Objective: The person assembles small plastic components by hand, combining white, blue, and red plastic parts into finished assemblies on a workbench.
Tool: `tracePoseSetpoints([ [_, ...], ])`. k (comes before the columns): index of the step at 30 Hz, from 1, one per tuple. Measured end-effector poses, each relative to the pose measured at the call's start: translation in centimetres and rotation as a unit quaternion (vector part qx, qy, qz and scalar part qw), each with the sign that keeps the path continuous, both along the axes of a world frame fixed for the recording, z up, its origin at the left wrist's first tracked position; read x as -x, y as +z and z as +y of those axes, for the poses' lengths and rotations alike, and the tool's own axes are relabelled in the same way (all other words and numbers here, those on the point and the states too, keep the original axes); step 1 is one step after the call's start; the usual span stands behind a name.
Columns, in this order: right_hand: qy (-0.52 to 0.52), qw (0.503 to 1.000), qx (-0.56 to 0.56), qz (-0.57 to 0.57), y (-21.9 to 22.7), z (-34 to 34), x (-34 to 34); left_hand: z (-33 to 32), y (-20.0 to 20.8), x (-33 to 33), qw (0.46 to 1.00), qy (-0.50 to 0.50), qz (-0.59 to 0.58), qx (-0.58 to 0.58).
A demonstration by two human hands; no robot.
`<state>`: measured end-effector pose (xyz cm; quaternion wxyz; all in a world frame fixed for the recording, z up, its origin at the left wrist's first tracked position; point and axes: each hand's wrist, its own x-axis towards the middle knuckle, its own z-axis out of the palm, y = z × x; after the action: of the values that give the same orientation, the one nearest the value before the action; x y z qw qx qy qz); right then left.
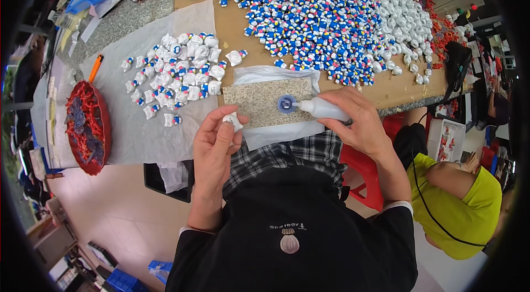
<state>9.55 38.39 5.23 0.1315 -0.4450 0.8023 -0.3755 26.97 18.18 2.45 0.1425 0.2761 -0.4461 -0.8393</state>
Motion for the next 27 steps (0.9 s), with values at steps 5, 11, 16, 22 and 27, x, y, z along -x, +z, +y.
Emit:
tracePoseSetpoints([
  [5, 0.033, 0.983, -0.049, 0.174, -0.3, 0.1, 0.3, 0.4, -0.3, -0.2, 0.999, -0.008, -0.016, 0.038],
  [11, 0.047, 0.979, -0.06, 0.187, 0.7, -0.6, 0.2, 0.3, -0.1, -0.4, 0.999, -0.01, -0.026, 0.045],
  [16, 0.045, 0.979, -0.074, 0.185, 1.0, -1.0, 0.0, 0.0, -0.3, -0.5, 0.999, -0.015, -0.027, 0.039],
  [22, 0.046, 0.978, -0.08, 0.185, 1.0, -1.0, -0.1, 0.1, -0.2, -0.3, 0.999, -0.014, -0.032, 0.022],
  [27, 0.043, 0.979, -0.081, 0.182, 1.3, -1.2, -0.1, 0.2, -0.1, -0.3, 1.0, -0.008, -0.026, 0.01],
])
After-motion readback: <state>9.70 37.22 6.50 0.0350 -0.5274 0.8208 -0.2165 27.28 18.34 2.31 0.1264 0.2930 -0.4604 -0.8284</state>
